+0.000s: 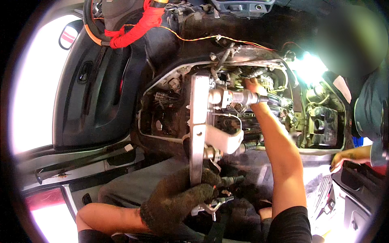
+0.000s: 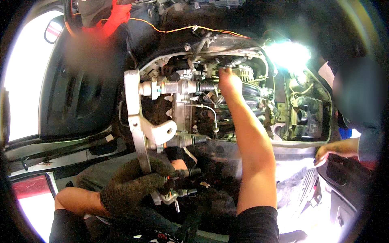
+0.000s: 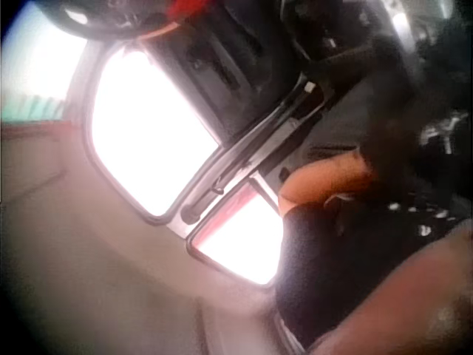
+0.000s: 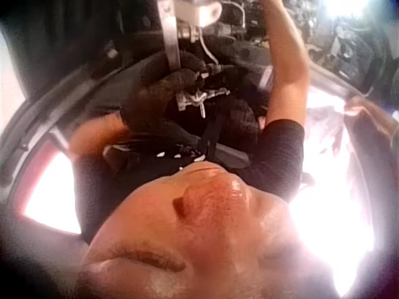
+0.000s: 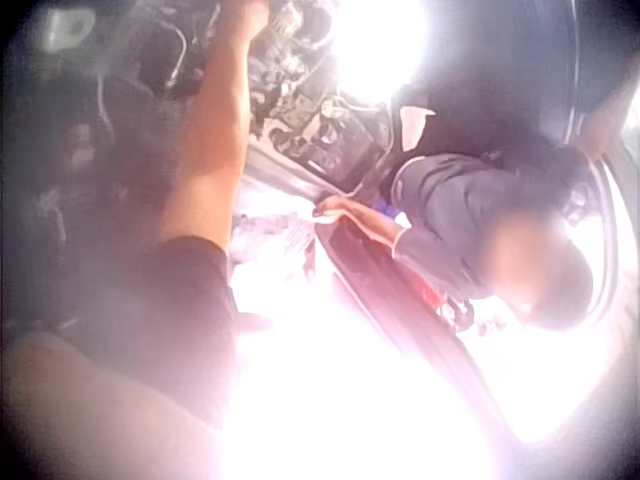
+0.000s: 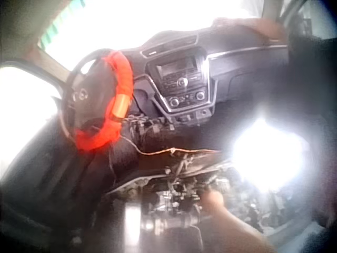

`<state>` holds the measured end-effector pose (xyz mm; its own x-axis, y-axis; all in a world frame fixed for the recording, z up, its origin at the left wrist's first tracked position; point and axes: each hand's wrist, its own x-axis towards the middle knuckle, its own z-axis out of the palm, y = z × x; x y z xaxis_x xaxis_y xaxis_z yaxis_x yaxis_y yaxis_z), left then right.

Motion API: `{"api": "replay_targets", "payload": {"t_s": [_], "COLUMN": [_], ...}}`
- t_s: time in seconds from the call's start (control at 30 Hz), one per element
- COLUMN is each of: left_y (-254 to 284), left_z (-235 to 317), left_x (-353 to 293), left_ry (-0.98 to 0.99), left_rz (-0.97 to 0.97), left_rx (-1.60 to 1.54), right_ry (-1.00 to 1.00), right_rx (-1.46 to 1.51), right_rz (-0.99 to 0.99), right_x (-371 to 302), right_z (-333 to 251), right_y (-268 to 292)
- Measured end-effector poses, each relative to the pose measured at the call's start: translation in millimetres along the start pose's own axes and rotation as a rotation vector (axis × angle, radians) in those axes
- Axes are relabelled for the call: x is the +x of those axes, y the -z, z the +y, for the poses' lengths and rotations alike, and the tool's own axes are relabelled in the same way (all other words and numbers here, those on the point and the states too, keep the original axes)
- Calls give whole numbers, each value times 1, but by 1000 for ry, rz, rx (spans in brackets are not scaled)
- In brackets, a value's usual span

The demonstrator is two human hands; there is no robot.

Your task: The person is sitting on the floor of a car's cabin, working on the exposed dashboard area. They use a flashlight to illuminate the internal components and manipulate various wires and mechanical parts with gloved hands. Another person is visible outside the vehicle, occasionally reaching in to assist.

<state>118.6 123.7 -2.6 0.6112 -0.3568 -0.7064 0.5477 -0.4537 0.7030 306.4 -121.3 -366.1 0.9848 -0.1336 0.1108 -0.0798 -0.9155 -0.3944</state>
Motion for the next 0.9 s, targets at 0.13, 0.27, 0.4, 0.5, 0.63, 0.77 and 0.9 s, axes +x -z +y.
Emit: {"api": "replay_targets", "payload": {"t_s": [0.13, 0.27, 0.4, 0.5, 0.63, 0.77, 0.9], "left_y": [-18, -33, -37, -36, -24, -16, -7], "left_z": [16, 15, 20, 18, 13, 16, 24], "left_x": [0, -21, -28, -15, 3, 9, 24], "left_ry": [57, -50, -116, -130, 56, 207, 226], "left_rz": [-7, 7, 69, 100, 115, 190, 222], "left_rx": [-313, -270, -321, -298, -202, -247, -238], "right_ry": [-81, -211, -334, -380, -407, -403, -371], "right_rx": [67, 109, 210, 366, 285, -52, -110], "right_rz": [134, 94, 106, 91, 84, -11, -49], "right_x": [-44, -65, -76, -55, -17, 20, 34], "right_z": [34, 40, 59, 74, 49, 25, 32], "right_y": [49, 116, 109, 66, 30, -4, -34]}}
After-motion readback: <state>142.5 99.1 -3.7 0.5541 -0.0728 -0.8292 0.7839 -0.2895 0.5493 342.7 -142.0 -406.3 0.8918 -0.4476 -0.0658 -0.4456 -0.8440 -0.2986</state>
